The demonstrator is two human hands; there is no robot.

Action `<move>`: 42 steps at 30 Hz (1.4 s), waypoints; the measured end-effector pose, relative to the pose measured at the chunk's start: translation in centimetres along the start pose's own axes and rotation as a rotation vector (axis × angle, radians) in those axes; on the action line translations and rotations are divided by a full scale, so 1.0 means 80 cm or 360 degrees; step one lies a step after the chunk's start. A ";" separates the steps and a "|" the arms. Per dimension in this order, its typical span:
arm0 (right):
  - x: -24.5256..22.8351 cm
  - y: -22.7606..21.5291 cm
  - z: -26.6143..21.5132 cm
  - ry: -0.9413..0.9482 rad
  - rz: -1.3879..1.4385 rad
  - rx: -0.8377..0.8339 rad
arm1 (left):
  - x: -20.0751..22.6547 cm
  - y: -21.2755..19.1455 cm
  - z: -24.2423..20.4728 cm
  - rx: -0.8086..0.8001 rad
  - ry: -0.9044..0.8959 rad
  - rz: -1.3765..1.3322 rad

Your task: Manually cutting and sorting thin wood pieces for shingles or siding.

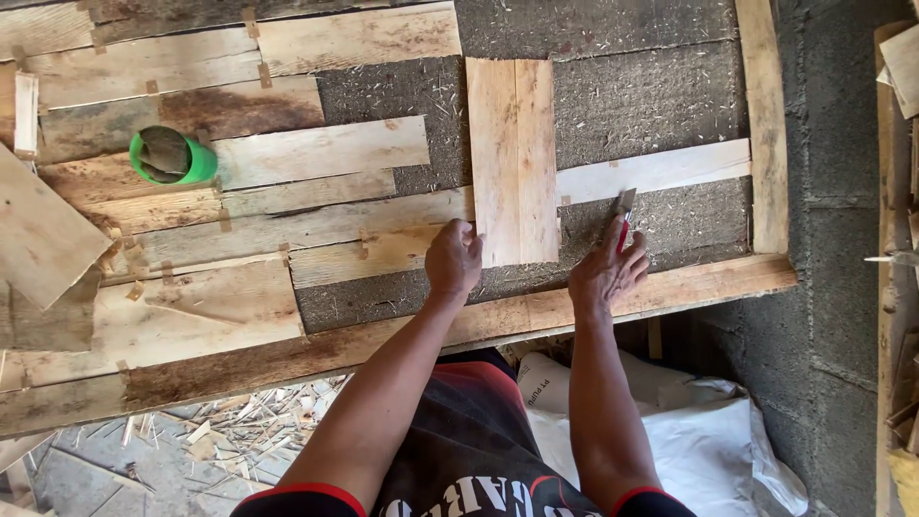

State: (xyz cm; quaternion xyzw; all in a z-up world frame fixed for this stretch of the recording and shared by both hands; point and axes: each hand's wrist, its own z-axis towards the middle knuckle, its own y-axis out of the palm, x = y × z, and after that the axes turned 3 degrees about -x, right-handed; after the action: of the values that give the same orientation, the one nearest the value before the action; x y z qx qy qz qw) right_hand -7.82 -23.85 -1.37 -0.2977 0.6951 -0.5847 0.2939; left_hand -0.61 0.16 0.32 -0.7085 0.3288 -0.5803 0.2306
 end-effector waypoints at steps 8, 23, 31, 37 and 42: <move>-0.066 0.010 -0.002 -0.0259 0.0296 -0.0025 | 0.004 0.018 0.009 -0.0187 -0.0414 -0.0251; -0.037 0.013 0.021 0.0561 0.2793 -0.0993 | 0.003 0.020 0.032 -0.0432 -0.1026 -0.1753; -0.039 -0.122 0.024 0.0882 0.2049 -0.0302 | -0.012 -0.046 0.061 -0.0447 -0.0741 -0.1149; 0.086 -0.035 0.087 0.0788 0.2101 -0.0105 | -0.039 -0.093 0.054 -0.0151 -0.0478 -0.0994; 0.055 -0.036 0.083 0.0258 0.1142 0.0236 | -0.025 -0.101 0.031 -0.0124 -0.0398 -0.1003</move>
State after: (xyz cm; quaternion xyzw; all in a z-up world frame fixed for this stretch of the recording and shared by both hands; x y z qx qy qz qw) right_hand -5.47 -31.79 0.29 0.0340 0.7321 -0.5149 0.4448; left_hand 3.17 6.98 4.17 -0.8492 0.0848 -0.5187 0.0511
